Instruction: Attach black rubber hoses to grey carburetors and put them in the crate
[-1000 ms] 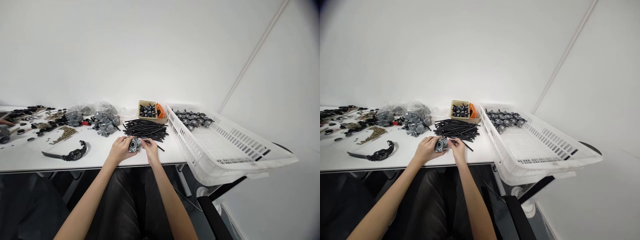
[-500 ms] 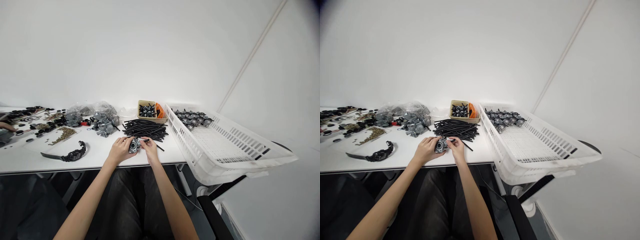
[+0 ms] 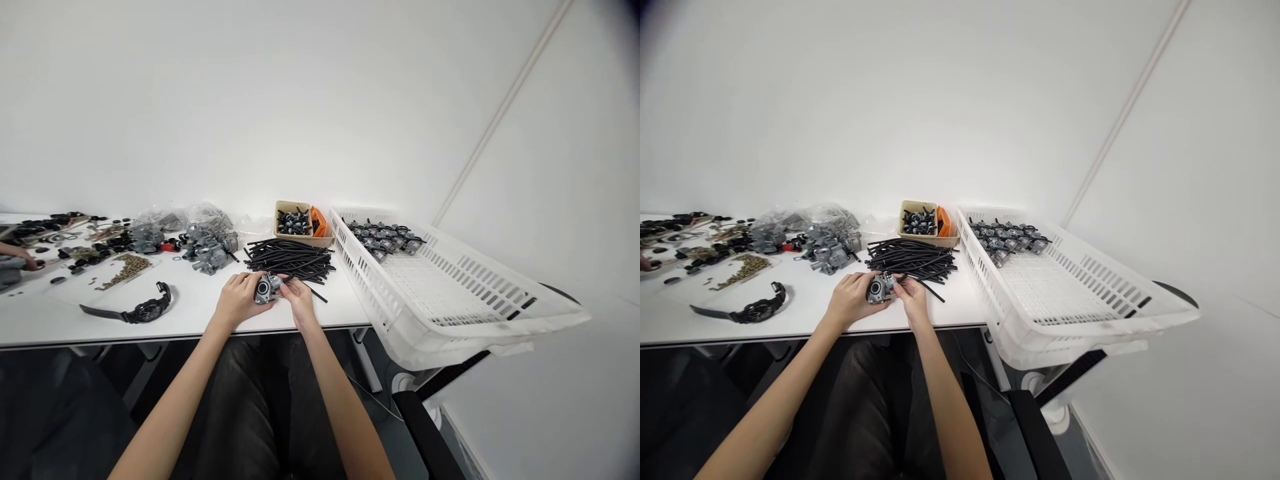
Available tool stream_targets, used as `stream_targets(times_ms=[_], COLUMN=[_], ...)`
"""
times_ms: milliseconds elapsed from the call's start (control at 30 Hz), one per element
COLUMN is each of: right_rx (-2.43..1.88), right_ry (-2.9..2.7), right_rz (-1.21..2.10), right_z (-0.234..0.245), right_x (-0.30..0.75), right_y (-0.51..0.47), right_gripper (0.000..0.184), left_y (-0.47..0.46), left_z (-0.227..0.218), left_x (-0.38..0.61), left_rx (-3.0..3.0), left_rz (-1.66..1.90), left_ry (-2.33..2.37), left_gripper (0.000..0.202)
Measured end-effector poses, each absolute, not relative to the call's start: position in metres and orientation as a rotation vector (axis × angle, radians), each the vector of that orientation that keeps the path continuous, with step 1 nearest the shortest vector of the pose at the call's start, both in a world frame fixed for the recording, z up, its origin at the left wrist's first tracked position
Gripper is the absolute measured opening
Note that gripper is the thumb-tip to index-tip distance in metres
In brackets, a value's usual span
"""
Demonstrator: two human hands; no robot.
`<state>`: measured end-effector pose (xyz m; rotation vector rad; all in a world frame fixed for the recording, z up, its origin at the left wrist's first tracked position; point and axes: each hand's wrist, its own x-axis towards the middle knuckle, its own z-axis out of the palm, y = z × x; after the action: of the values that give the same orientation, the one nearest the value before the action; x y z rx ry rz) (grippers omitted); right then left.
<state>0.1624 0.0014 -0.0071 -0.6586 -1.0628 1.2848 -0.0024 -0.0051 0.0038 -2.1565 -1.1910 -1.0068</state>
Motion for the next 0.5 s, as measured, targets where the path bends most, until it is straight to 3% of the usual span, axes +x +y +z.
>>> stream_targets(times_ms=[500], right_rx=[-0.705], right_ry=[-1.058], right_rz=[1.235], right_z=[-0.0078], right_x=[0.1589], right_y=[0.0014], right_gripper=[0.031], left_y=[-0.0027], left_z=[0.0013], left_x=[-0.0051], left_rx=[-2.177], left_rz=[-1.000], left_ry=[-1.172], left_gripper=[0.054])
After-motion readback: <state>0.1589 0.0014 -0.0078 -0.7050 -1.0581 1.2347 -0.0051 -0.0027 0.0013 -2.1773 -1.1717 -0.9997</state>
